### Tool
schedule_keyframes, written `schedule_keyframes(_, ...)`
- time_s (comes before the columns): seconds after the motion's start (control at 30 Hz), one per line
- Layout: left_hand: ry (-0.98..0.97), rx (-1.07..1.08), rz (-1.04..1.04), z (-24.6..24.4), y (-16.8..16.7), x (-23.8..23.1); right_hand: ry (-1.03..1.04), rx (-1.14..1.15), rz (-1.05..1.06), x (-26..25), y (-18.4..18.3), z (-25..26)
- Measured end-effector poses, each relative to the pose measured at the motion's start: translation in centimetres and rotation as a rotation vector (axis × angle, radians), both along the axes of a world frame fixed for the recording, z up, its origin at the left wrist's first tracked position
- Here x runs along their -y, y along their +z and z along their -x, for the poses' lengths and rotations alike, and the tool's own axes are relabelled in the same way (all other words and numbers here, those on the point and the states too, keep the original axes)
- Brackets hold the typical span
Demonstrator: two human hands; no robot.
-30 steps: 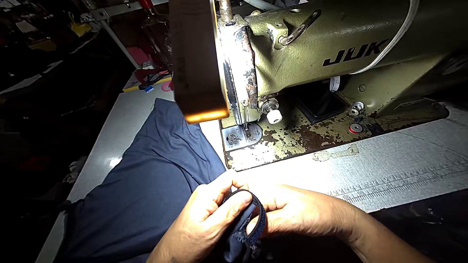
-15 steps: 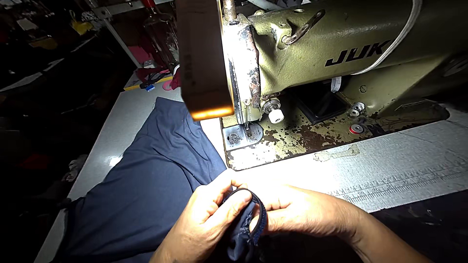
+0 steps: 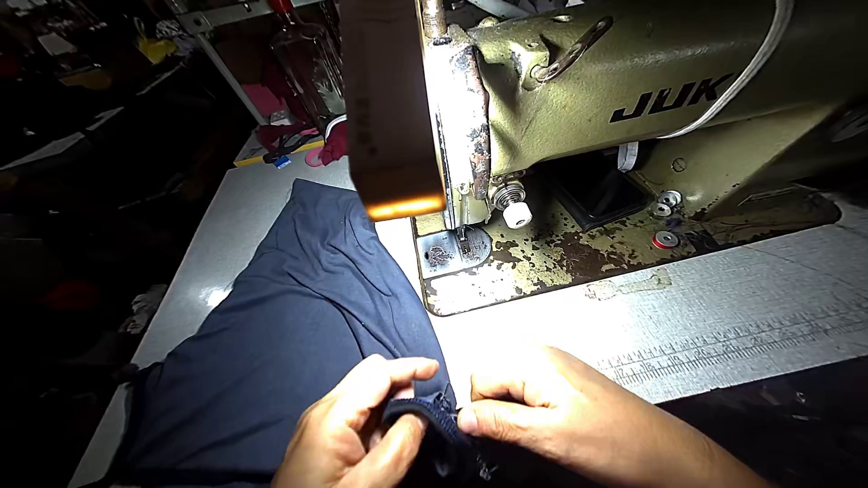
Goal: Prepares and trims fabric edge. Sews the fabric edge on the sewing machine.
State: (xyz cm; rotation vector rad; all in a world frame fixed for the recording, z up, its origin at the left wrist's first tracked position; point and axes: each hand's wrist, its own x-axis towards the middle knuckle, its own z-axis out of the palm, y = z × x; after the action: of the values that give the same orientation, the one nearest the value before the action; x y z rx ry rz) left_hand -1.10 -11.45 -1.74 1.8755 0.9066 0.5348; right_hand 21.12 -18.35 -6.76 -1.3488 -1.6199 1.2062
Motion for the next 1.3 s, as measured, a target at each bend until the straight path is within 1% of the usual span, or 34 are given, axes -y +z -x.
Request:
schedule_keyframes(0.07,0.037,0.065,0.046,0.1,-0.6,0.2,-0.052,0.078,-0.089,0.3,0.2,0.4)
schedule_keyframes(0.13,0.083,0.177,0.12,0.1,-1.2,0.5,-0.09,0.121,-0.192,0.6,0.1,0.7)
schedule_keyframes(0.23,0.11,0.357,0.351,0.1,-1.9,1.3,-0.135,0.139,-0.257,0.8,-0.1,1.0)
schedule_keyframes(0.37,0.174,0.532,0.615,-0.1,-2.9,2.1,-0.156,0.055,-0.218,1.0,-0.7,1.5)
schedule_keyframes(0.5,0.15,0.67,0.735,0.3,-4.2,2.2,-0.134,-0.024,-0.095,1.2,-1.0,1.8)
schedule_keyframes(0.6,0.167,0.666,0.707,0.3,-4.2,2.6,-0.113,-0.062,0.009,1.3,-0.9,1.9)
schedule_keyframes(0.77,0.215,0.644,0.606,-0.5,-4.1,3.2,-0.108,-0.158,0.003,1.1,-1.0,2.3)
schedule_keyframes(0.9,0.211,0.654,0.6,-0.7,-4.2,3.2,-0.119,-0.214,0.025,1.0,-1.4,2.4)
schedule_keyframes(1.03,0.221,0.661,0.639,-0.6,-4.2,3.3,-0.142,-0.284,0.048,1.1,-1.7,2.6)
schedule_keyframes(1.2,0.222,0.675,0.675,-0.6,-4.1,3.3,-0.15,-0.249,0.0,1.4,-1.9,2.5)
schedule_keyframes(1.3,0.255,0.682,0.662,-0.8,-4.1,3.4,-0.137,-0.179,0.085,1.4,-1.1,2.4)
